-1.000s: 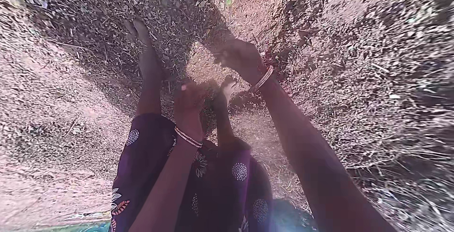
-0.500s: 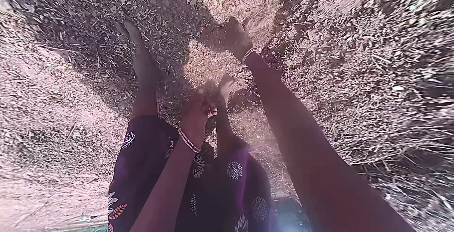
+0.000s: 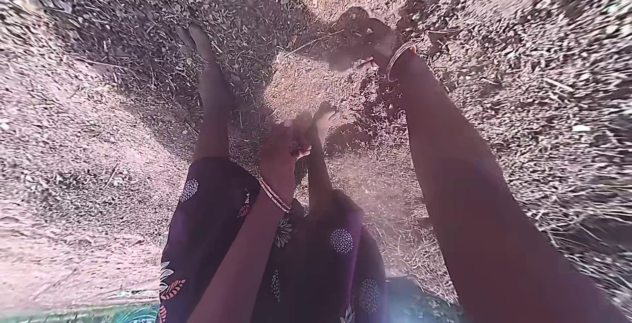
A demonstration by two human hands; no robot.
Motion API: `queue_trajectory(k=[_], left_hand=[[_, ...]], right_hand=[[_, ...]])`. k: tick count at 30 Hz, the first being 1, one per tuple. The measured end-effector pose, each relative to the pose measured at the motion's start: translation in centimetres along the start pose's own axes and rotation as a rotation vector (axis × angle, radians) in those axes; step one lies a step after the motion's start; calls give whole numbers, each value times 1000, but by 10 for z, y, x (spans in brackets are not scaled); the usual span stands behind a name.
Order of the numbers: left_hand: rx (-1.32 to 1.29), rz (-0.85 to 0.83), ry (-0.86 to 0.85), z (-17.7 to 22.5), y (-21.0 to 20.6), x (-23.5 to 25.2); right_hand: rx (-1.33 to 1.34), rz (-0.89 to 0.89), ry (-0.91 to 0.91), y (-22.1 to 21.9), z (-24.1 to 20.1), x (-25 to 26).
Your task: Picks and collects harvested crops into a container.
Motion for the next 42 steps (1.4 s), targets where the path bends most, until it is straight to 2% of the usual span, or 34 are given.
queue_trajectory(k=[1,3,6,9,12,14,15,17,19,21,24,26,28,32,33,36,38,40,41,42], left_hand=[[-4,-5,-6,1,0,-1],[-6,-36,-15,1,0,-2],[13,-28,-6,0,-2,-2],[16,-15,9,2,-1,-3],[13,0,7,7,-2,-3],[2,12,1,7,-1,-5],[-1,11,-3,6,-1,-5],[18,-18,-12,5,-1,-4],[32,-29,-17,2,0,-4],[32,-19,-11,0,2,-4],[30,-19,-14,1,3,-3],[25,-28,-9,1,2,-4],[28,-30,-17,4,2,-6],[30,-49,-49,8,2,-9],[27,-55,-49,9,2,-9],[17,-62,-45,8,1,-9],[8,-60,-42,8,1,-8],[14,-59,-37,8,1,-9],[19,-56,-33,8,1,-9],[19,-58,-29,8,1,-10]], right_hand=[[52,-43,48,6,-3,-6],[-146,6,46,28,-10,-10],[-361,129,-105,46,-8,-2],[-478,94,-256,8,10,3],[-463,-5,-207,-51,14,-10],[-235,-113,-85,-74,-4,-26],[-146,-119,-18,-79,-12,-32],[-115,-41,-12,-70,-32,-42],[-219,131,-116,-54,-28,-38],[-345,204,-248,-50,-5,-26],[-510,34,-320,-78,15,-23],[-385,-93,-275,-90,7,-33],[-179,-121,-217,-84,1,-40],[-138,232,-310,-65,6,-42],[-146,254,-357,-69,12,-38],[-205,62,-357,-105,11,-26],[-55,25,-246,-125,-1,-20],[276,137,-85,-130,-10,-30],[365,224,-29,-127,-13,-39],[344,305,-36,-123,-13,-46]])
Point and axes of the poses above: each hand's wrist, its own x-axis towards the middle knuckle, its own y-axis out of the back of the hand, z = x × y, the point moved 3 cm from there along x, towards the middle knuckle, and after that the axes turned 7 degrees about y, right-handed, at the moved point
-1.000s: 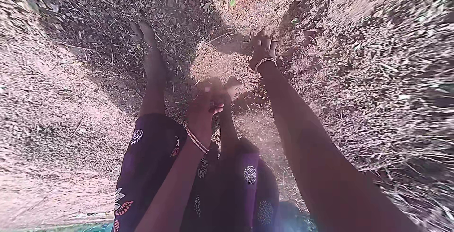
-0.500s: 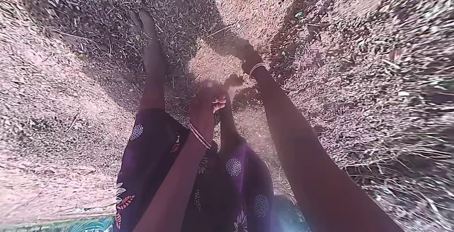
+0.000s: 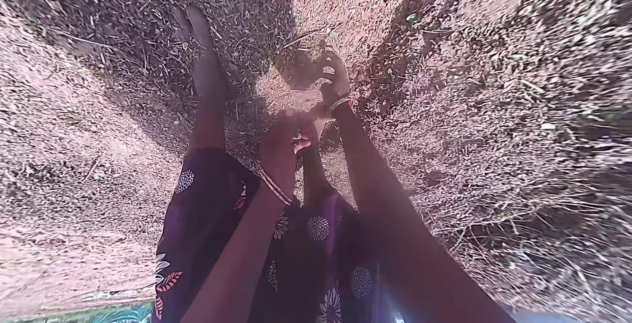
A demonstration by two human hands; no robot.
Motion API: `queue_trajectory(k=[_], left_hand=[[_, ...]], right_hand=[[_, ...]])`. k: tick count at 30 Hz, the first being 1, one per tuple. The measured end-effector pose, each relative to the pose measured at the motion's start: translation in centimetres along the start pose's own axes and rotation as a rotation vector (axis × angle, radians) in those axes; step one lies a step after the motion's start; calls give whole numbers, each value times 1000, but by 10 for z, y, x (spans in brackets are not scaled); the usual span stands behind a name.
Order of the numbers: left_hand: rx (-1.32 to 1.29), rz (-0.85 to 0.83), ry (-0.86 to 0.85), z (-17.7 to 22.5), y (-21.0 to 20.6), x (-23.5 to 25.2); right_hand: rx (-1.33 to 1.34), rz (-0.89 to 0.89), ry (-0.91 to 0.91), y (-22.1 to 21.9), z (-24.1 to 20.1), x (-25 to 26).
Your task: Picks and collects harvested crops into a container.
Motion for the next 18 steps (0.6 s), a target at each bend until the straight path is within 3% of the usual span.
queue_trajectory(k=[3,5,7,9,11,13,14,16,18], left_hand=[[1,8,12,-1,0,0],[9,5,7,0,-1,1],[20,1,5,-1,-1,1],[23,-7,3,-1,-2,-1],[28,-10,6,1,-3,-1],[26,-24,2,1,-4,-1],[27,-27,-1,2,-4,-1],[23,-12,-9,4,-3,-2],[-16,58,-67,5,-2,-3]], right_hand=[[-160,194,-319,14,19,-3],[-202,188,-464,1,29,4],[-200,115,-382,-23,15,9],[-109,-108,-265,-34,-31,0],[82,-228,-14,-37,-62,-21],[203,-254,235,-43,-58,-42],[198,-253,271,-43,-53,-52],[88,-220,119,-32,-41,-65],[8,7,-124,-25,-17,-57]])
Point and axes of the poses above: each hand's wrist, its own x-axis towards the middle knuckle, its own y-axis out of the back of the hand, z = x × y, the point moved 3 cm from there along x, towards the middle knuckle, and after that the axes turned 7 degrees about y, right-handed, at the moved point
